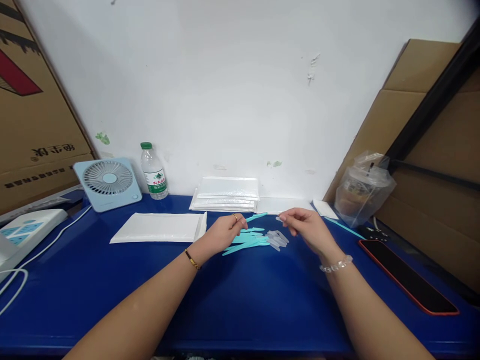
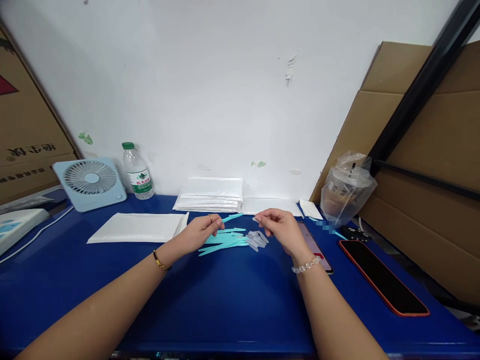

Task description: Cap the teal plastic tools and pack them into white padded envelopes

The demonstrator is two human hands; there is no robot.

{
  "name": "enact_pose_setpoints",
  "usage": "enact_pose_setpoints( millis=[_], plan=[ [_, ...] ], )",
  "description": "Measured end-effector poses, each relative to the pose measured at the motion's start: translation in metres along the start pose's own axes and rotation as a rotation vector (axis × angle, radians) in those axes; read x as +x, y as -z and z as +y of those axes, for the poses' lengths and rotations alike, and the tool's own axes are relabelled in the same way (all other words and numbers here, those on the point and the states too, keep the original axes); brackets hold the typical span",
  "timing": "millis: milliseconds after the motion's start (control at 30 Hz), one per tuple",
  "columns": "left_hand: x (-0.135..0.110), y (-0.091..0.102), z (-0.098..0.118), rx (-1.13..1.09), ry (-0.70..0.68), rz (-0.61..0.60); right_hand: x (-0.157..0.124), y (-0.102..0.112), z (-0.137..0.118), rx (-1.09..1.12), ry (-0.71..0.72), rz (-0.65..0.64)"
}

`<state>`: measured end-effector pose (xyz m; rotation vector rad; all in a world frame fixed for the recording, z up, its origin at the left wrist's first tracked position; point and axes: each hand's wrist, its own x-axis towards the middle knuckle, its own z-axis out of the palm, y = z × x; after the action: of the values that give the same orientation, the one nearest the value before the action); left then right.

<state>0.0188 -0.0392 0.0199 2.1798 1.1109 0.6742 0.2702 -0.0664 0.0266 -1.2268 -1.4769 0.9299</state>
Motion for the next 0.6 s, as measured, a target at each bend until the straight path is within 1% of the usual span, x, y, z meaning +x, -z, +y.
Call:
enact_pose_setpoints(
  millis=[67, 133, 233, 367, 500, 600],
  plan=[
    [0.001, 0.002, 0.001, 0.036, -0.025, 0.035, 0.001, 0.001, 0.001, 0.098, -0.078, -0.007],
    [0.001, 0.003, 0.003, 0.063, -0.059, 0.06, 0.001, -0.001, 0.0, 0.174, -0.126, -0.053],
    [0.001, 0.002, 0.002, 0.099, -0.088, 0.094, -0.001, -0.005, -0.001, 0.184, -0.087, -0.071],
    [0.002, -0.001, -0.003, 0.161, -0.067, 0.109, -0.003, -0.009, -0.001, 0.109, -0.026, -0.064],
    [0.003, -0.003, -0.006, 0.183, -0.055, 0.112, -0.002, -0.01, 0.001, 0.068, -0.03, -0.054],
    [0.004, -0.003, -0.006, 0.198, -0.047, 0.121, -0.001, -0.009, 0.0, 0.084, -0.043, -0.1]
  ],
)
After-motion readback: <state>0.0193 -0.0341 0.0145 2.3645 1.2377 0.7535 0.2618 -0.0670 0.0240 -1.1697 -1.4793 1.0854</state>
